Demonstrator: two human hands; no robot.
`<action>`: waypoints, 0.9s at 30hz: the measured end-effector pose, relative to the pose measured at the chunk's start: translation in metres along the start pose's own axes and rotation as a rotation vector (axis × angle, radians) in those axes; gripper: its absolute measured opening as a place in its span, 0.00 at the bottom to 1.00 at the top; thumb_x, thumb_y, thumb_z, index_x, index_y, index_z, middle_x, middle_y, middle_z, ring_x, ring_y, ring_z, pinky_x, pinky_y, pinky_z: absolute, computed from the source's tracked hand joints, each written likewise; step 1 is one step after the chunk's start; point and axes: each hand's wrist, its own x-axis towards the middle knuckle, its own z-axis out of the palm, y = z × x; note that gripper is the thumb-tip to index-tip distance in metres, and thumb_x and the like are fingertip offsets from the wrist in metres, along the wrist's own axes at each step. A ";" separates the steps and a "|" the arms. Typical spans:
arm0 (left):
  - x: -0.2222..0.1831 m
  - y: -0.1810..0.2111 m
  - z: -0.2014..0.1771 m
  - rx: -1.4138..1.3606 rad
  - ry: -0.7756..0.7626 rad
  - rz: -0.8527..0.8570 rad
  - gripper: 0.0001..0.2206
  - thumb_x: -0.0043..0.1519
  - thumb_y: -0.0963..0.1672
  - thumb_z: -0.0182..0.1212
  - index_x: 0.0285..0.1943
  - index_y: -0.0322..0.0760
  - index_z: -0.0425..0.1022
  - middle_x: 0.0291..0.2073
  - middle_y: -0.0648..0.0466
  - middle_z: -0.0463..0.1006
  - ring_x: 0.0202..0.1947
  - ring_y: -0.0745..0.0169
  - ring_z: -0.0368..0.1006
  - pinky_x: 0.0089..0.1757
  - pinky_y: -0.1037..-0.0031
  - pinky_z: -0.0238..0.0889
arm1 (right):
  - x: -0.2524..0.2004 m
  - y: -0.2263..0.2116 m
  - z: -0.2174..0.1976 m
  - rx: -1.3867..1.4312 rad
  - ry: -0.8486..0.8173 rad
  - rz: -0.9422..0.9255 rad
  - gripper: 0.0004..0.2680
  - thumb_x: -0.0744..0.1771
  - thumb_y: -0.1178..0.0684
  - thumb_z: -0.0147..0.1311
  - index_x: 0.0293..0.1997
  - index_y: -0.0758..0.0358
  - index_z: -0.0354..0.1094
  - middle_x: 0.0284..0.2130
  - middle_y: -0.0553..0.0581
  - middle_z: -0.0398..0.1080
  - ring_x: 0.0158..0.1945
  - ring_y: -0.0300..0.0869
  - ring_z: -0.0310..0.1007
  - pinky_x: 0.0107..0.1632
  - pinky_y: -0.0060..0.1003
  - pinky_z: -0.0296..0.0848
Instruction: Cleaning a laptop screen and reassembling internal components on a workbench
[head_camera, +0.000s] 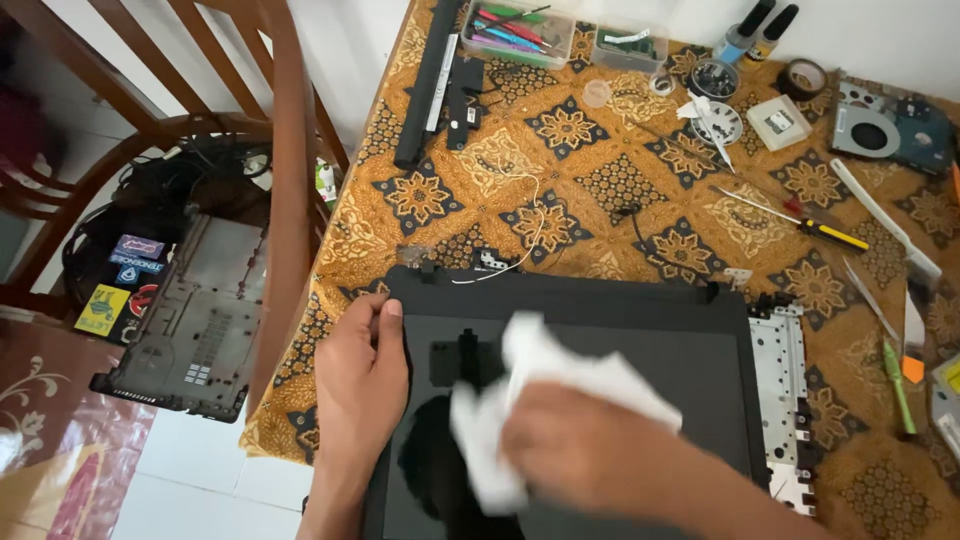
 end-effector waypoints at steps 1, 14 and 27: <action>0.000 -0.002 0.000 -0.004 -0.004 0.007 0.11 0.69 0.48 0.50 0.42 0.41 0.77 0.21 0.55 0.76 0.23 0.56 0.67 0.34 0.65 0.59 | 0.003 -0.014 -0.004 0.183 -0.182 -0.143 0.14 0.75 0.58 0.41 0.28 0.65 0.60 0.32 0.58 0.64 0.37 0.51 0.62 0.46 0.44 0.60; -0.002 0.007 -0.005 -0.031 -0.020 -0.006 0.11 0.70 0.47 0.49 0.42 0.40 0.76 0.20 0.55 0.73 0.23 0.58 0.65 0.34 0.66 0.58 | -0.045 0.023 0.003 -0.113 0.486 0.768 0.07 0.67 0.57 0.53 0.47 0.62 0.75 0.46 0.58 0.76 0.52 0.50 0.73 0.60 0.44 0.67; -0.001 0.004 -0.004 -0.028 -0.020 -0.005 0.11 0.70 0.47 0.50 0.40 0.40 0.76 0.19 0.55 0.71 0.22 0.58 0.62 0.33 0.65 0.57 | -0.015 -0.038 0.032 -0.099 -0.115 0.010 0.21 0.74 0.42 0.38 0.73 0.63 0.57 0.72 0.59 0.59 0.76 0.50 0.53 0.71 0.47 0.49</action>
